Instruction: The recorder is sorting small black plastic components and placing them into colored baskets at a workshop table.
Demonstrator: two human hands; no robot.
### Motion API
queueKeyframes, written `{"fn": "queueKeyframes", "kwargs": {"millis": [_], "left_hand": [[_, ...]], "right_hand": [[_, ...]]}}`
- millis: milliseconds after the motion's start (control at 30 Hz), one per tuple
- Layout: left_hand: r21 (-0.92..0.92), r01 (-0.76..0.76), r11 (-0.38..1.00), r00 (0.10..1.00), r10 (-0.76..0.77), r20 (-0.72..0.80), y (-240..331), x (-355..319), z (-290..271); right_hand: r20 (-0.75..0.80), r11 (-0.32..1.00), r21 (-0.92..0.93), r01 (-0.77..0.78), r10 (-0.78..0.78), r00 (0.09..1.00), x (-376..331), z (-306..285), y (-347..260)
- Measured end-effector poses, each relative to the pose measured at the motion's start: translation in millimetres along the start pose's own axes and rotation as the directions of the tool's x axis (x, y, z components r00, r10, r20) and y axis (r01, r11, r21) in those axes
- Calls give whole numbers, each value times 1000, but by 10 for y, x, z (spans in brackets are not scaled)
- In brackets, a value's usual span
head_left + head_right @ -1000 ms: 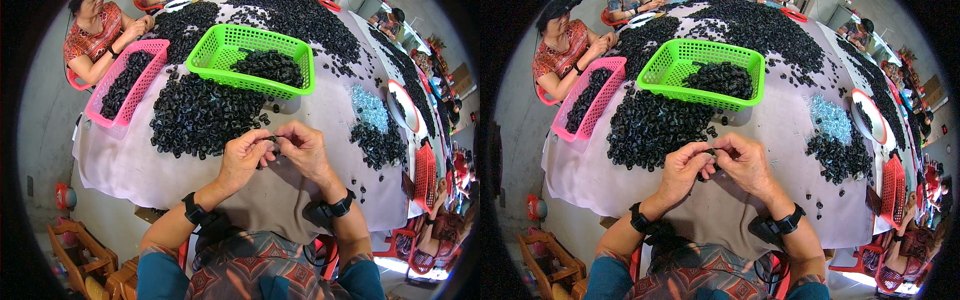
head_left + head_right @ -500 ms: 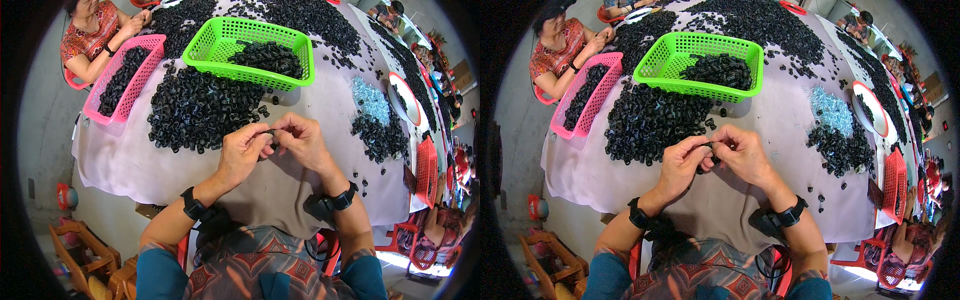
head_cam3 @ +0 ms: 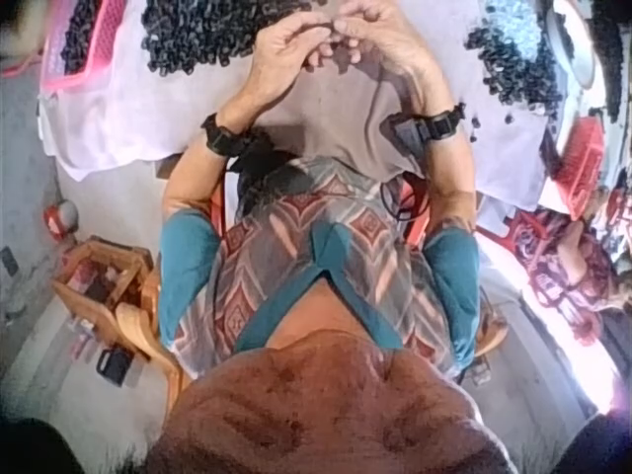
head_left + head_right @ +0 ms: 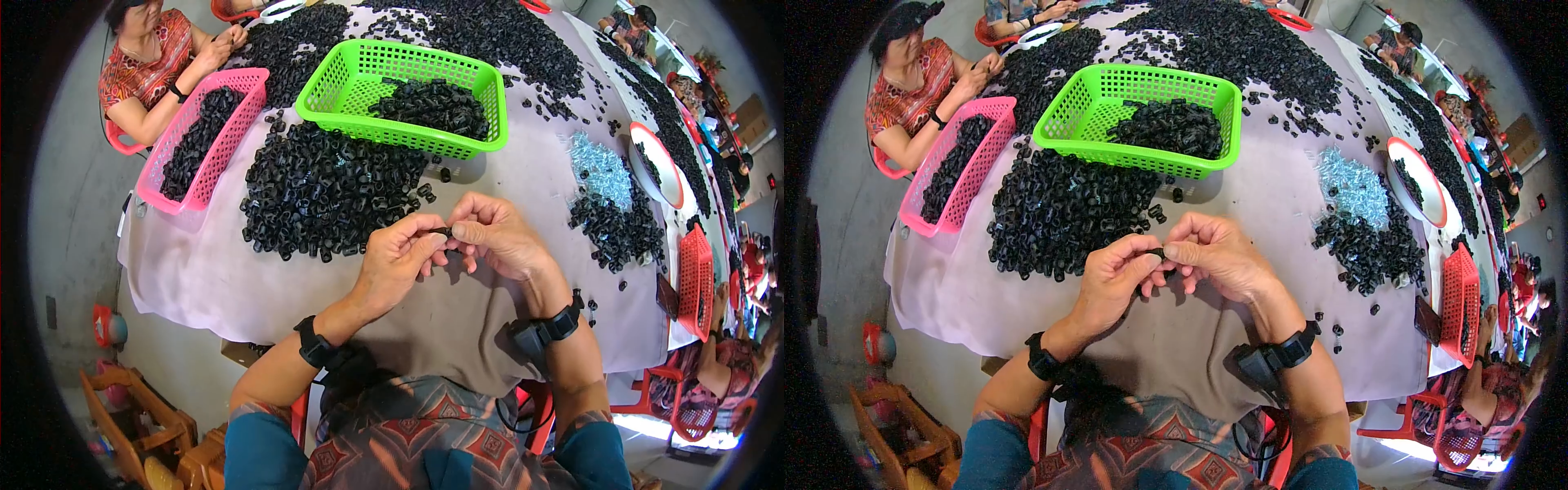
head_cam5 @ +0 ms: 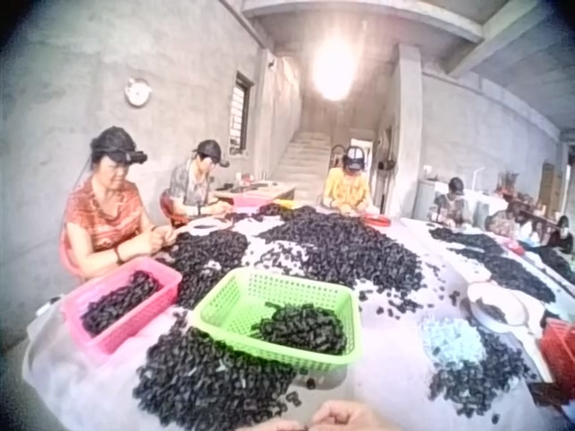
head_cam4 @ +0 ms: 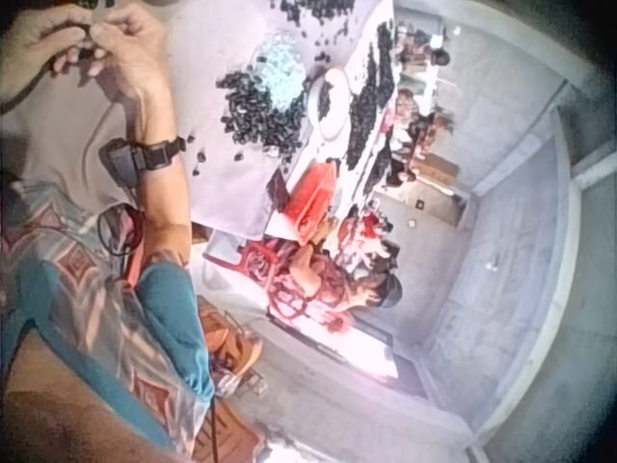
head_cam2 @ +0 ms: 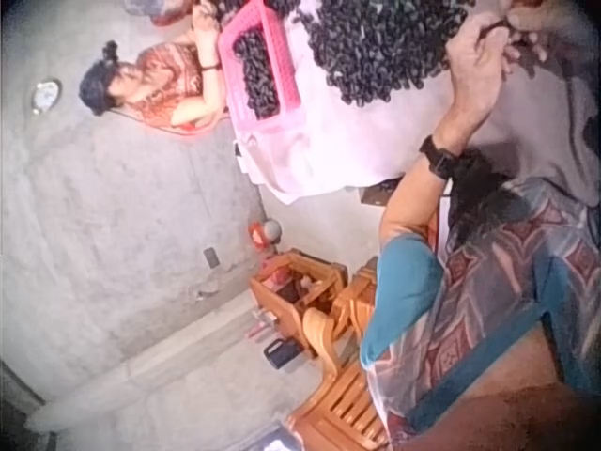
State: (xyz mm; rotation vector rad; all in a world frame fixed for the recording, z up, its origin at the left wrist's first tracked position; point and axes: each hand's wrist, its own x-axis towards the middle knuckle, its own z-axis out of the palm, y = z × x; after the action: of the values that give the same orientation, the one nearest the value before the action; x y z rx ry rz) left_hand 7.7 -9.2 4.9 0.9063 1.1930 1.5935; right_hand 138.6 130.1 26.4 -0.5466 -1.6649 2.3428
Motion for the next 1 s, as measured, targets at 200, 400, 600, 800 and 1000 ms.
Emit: {"fn": "queueKeyframes", "kwargs": {"millis": [200, 400, 600, 800, 1000], "left_hand": [[-54, -95, 994, 994, 98, 53, -24, 23, -58], [51, -267, 962, 960, 261, 104, 24, 3, -86], [-113, -204, 972, 939, 227, 257, 31, -21, -94], [-150, -202, 968, 943, 233, 237, 73, -34, -38], [-137, -228, 964, 936, 255, 241, 25, -23, -108]], "right_hand": [[97, 983, 137, -124, 112, 989, -6, 94, -25], [208, 995, 77, -69, 52, 977, -68, 182, 39], [216, 995, -85, 49, -30, 976, -168, 292, 46], [197, 982, 160, 96, -127, 972, -201, 449, 130], [161, 932, 362, -4, -58, 985, -214, 548, 147]]}}
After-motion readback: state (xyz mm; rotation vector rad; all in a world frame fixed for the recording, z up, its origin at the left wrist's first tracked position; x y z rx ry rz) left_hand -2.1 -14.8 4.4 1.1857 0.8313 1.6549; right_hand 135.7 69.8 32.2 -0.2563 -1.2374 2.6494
